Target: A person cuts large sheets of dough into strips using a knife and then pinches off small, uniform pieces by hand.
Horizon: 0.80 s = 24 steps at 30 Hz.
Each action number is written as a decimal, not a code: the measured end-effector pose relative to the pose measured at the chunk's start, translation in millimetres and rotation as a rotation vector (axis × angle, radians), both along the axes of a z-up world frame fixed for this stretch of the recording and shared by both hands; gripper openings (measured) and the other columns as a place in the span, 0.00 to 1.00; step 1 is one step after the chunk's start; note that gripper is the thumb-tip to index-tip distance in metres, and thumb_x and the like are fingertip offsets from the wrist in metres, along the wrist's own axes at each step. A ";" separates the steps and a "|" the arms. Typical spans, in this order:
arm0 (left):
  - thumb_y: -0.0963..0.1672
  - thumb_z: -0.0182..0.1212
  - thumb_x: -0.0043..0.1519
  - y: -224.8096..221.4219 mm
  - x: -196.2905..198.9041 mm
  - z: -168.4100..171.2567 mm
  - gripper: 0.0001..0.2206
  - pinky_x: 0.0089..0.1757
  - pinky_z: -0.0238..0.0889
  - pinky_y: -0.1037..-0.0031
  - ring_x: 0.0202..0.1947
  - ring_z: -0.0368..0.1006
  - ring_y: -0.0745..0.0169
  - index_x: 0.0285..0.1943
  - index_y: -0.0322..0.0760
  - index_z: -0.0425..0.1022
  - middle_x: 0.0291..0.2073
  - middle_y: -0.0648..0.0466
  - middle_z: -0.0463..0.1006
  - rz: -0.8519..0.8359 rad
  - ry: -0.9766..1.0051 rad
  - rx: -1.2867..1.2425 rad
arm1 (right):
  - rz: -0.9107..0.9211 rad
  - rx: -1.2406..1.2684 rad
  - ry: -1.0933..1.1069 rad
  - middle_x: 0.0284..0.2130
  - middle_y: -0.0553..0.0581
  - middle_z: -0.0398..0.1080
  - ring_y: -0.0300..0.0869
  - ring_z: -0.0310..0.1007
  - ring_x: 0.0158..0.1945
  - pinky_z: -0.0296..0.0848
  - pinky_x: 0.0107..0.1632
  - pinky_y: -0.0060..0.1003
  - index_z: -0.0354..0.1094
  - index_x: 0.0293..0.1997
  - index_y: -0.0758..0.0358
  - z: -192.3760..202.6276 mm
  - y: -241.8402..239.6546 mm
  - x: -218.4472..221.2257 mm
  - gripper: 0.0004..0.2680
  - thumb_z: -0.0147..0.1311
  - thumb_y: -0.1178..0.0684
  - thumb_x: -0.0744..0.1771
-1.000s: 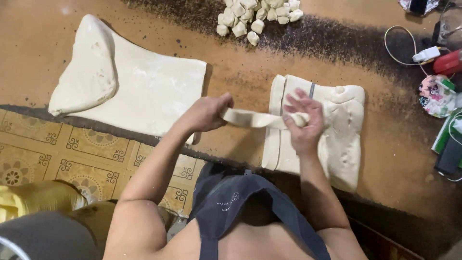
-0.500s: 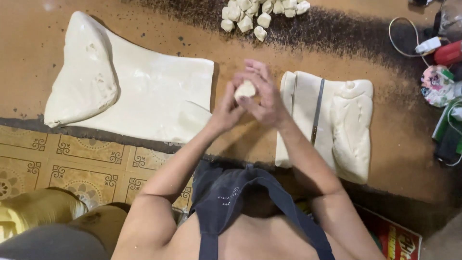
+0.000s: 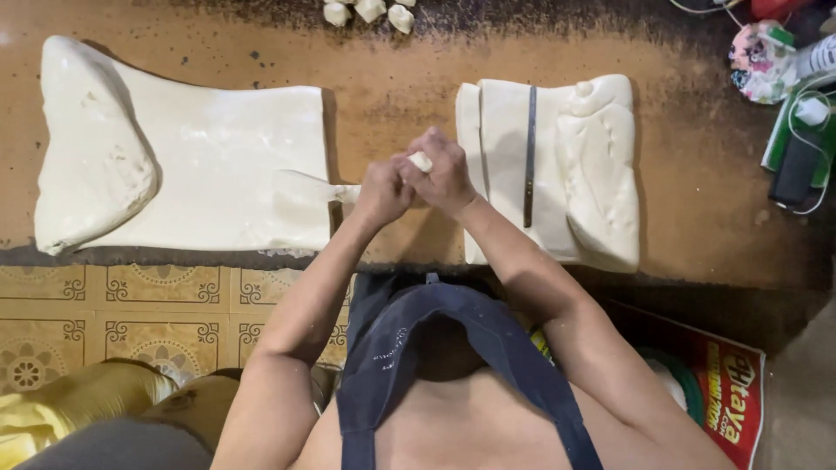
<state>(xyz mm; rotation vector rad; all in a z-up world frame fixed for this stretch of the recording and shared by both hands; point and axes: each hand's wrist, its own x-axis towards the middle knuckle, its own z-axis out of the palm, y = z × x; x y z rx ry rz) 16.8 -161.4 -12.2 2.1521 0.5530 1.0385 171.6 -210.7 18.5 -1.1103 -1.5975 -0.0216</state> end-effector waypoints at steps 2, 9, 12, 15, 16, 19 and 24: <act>0.49 0.61 0.61 -16.3 -7.5 -32.4 0.11 0.25 0.66 0.55 0.22 0.76 0.41 0.27 0.43 0.71 0.15 0.48 0.73 0.011 0.400 0.088 | -0.162 -0.202 -0.087 0.17 0.50 0.60 0.49 0.70 0.23 0.71 0.29 0.40 0.63 0.25 0.51 -45.0 -6.2 19.0 0.13 0.55 0.42 0.70; 0.42 0.77 0.56 -14.6 -11.7 8.8 0.14 0.44 0.72 0.62 0.43 0.79 0.46 0.49 0.42 0.80 0.39 0.48 0.81 -0.089 0.026 -0.163 | -0.068 -0.776 -0.059 0.61 0.83 0.59 0.79 0.63 0.61 0.67 0.56 0.76 0.53 0.70 0.69 -25.2 -25.8 29.2 0.35 0.69 0.39 0.62; 0.28 0.60 0.42 17.8 -0.7 45.7 0.50 0.54 0.69 0.48 0.56 0.69 0.19 0.81 0.32 0.46 0.60 0.26 0.60 -0.068 0.214 0.039 | -0.009 -0.276 -0.186 0.54 0.73 0.70 0.64 0.70 0.59 0.69 0.60 0.58 0.67 0.63 0.67 -49.0 8.0 22.5 0.24 0.66 0.45 0.64; 0.30 0.56 0.42 15.0 -11.0 10.4 0.54 0.63 0.63 0.48 0.67 0.60 0.19 0.84 0.39 0.42 0.72 0.28 0.44 -0.084 0.167 0.014 | 0.051 -0.157 -0.077 0.38 0.58 0.74 0.54 0.77 0.42 0.76 0.48 0.47 0.74 0.47 0.60 -36.7 -9.5 -6.1 0.08 0.61 0.54 0.65; 0.35 0.60 0.49 17.0 -13.6 -31.7 0.31 0.51 0.65 0.58 0.51 0.70 0.36 0.65 0.42 0.61 0.51 0.40 0.62 -0.006 0.116 -0.166 | 0.056 -0.199 0.019 0.41 0.55 0.74 0.52 0.77 0.45 0.76 0.49 0.45 0.73 0.53 0.58 -34.5 -9.8 -10.4 0.11 0.60 0.52 0.66; 0.42 0.61 0.56 18.9 0.7 -74.9 0.04 0.37 0.68 0.61 0.33 0.79 0.45 0.39 0.42 0.77 0.26 0.49 0.79 0.083 0.178 -0.231 | -0.061 -0.212 0.056 0.35 0.50 0.71 0.48 0.76 0.39 0.74 0.42 0.42 0.71 0.47 0.53 -48.1 6.5 -3.1 0.08 0.59 0.45 0.67; 0.47 0.64 0.56 0.5 -21.9 20.1 0.05 0.34 0.72 0.61 0.30 0.80 0.50 0.28 0.51 0.74 0.23 0.56 0.80 -0.060 0.552 0.042 | -0.338 -0.507 -0.197 0.19 0.59 0.69 0.56 0.76 0.26 0.68 0.27 0.49 0.64 0.28 0.53 -73.2 12.3 18.4 0.15 0.56 0.36 0.68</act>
